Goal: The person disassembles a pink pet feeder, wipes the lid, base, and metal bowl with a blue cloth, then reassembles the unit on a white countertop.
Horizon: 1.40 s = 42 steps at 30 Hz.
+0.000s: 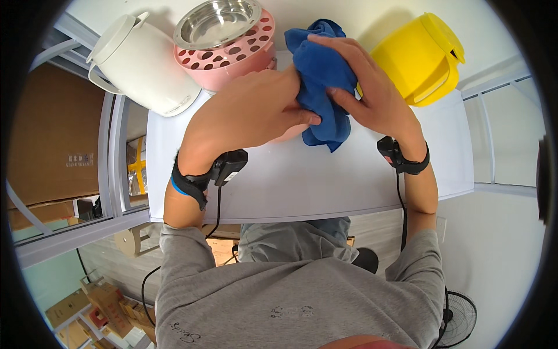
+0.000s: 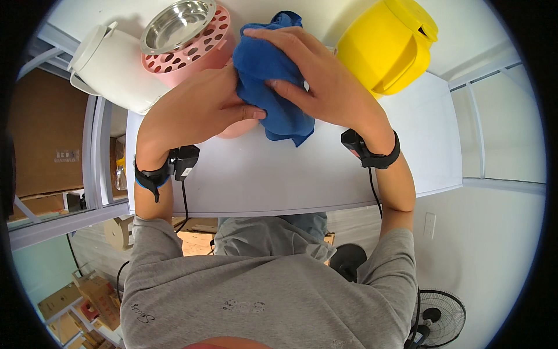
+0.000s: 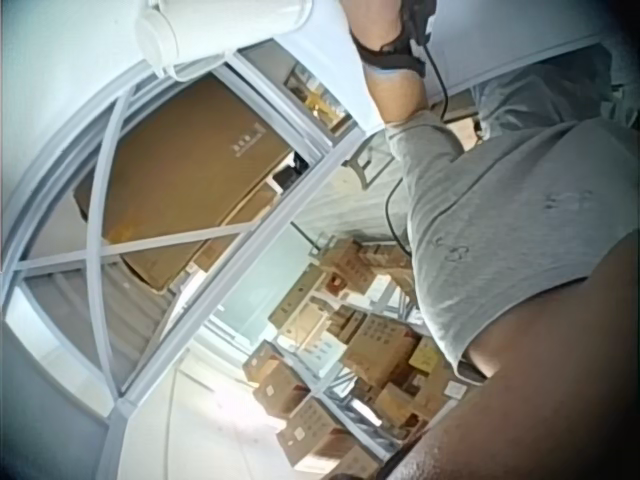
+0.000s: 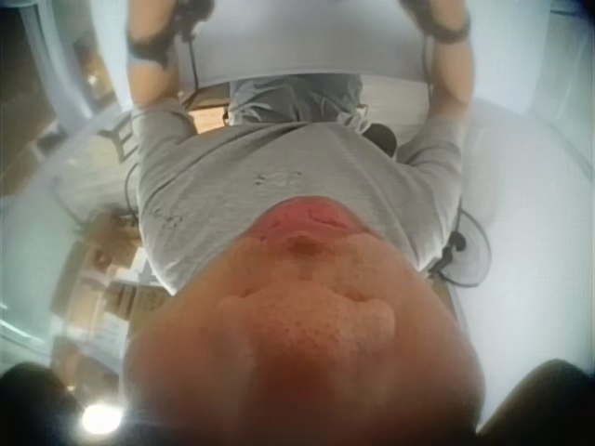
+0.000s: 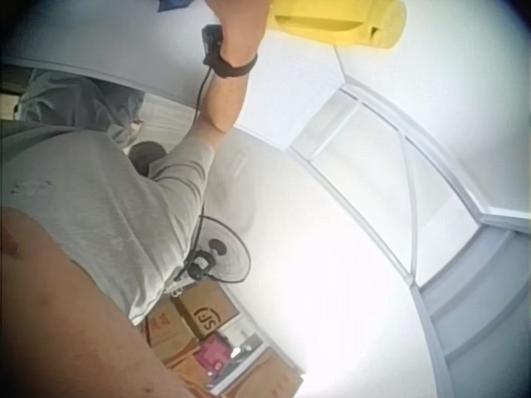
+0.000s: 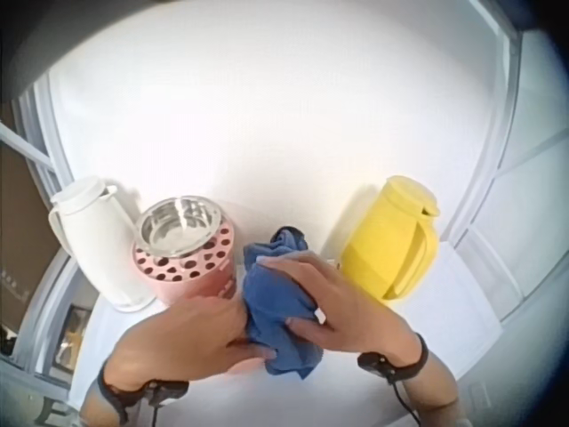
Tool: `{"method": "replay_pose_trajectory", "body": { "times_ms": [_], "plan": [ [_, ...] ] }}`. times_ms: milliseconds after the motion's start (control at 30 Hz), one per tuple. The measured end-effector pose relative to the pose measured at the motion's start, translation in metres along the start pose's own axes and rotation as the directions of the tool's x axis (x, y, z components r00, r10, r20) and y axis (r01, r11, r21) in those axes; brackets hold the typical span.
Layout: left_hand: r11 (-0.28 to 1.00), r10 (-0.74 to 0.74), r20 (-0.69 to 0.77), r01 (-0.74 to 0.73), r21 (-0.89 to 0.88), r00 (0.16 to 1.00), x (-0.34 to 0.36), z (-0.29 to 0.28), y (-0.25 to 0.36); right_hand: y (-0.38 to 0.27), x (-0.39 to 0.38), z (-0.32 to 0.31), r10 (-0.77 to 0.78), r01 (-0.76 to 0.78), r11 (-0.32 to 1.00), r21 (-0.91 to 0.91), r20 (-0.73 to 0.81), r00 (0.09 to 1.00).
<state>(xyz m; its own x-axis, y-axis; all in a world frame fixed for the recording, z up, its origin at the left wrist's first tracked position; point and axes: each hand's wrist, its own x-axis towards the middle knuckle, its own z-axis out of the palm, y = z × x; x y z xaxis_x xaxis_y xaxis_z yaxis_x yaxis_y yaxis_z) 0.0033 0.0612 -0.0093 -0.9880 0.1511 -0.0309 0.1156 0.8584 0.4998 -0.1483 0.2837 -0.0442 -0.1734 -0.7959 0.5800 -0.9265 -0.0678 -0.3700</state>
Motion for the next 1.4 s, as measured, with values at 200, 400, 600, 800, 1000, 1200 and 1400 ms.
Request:
{"method": "replay_pose_trajectory", "body": {
  "times_ms": [200, 400, 600, 800, 1000, 1200, 1400],
  "plan": [
    [0.975, 0.154, -0.194, -0.181, -0.131, 0.969, -0.006, 0.004, 0.0, 0.005, 0.0, 0.001, 0.225, -0.194, 0.967, 0.163, -0.207, 0.952],
    [0.973, 0.085, -0.279, -0.139, -0.182, 0.957, -0.005, -0.003, 0.007, 0.024, 0.0, -0.008, 0.224, -0.225, 0.974, 0.032, -0.294, 0.929],
    [0.935, 0.023, -0.342, -0.142, -0.326, 0.94, 0.004, -0.001, 0.004, 0.011, -0.005, -0.01, -0.142, 0.085, 0.971, -0.222, -0.256, 0.956],
    [0.922, 0.046, -0.346, -0.173, -0.347, 0.937, -0.001, -0.003, 0.014, 0.002, -0.002, -0.007, -0.089, 0.014, 0.977, -0.212, -0.346, 0.934],
    [0.936, 0.087, -0.343, -0.194, -0.293, 0.935, -0.001, 0.0, 0.019, 0.016, 0.004, 0.003, 0.065, -0.127, 0.987, -0.096, -0.483, 0.873],
    [0.967, 0.084, -0.432, -0.178, -0.182, 0.898, -0.005, 0.002, 0.021, 0.029, -0.014, -0.003, 0.355, -0.368, 0.93, 0.026, -0.334, 0.873],
    [0.951, 0.038, -0.419, -0.162, -0.264, 0.907, -0.005, 0.003, 0.025, 0.017, -0.015, -0.011, 0.6, -0.613, 0.784, -0.097, -0.134, 0.788]
  ]
}}
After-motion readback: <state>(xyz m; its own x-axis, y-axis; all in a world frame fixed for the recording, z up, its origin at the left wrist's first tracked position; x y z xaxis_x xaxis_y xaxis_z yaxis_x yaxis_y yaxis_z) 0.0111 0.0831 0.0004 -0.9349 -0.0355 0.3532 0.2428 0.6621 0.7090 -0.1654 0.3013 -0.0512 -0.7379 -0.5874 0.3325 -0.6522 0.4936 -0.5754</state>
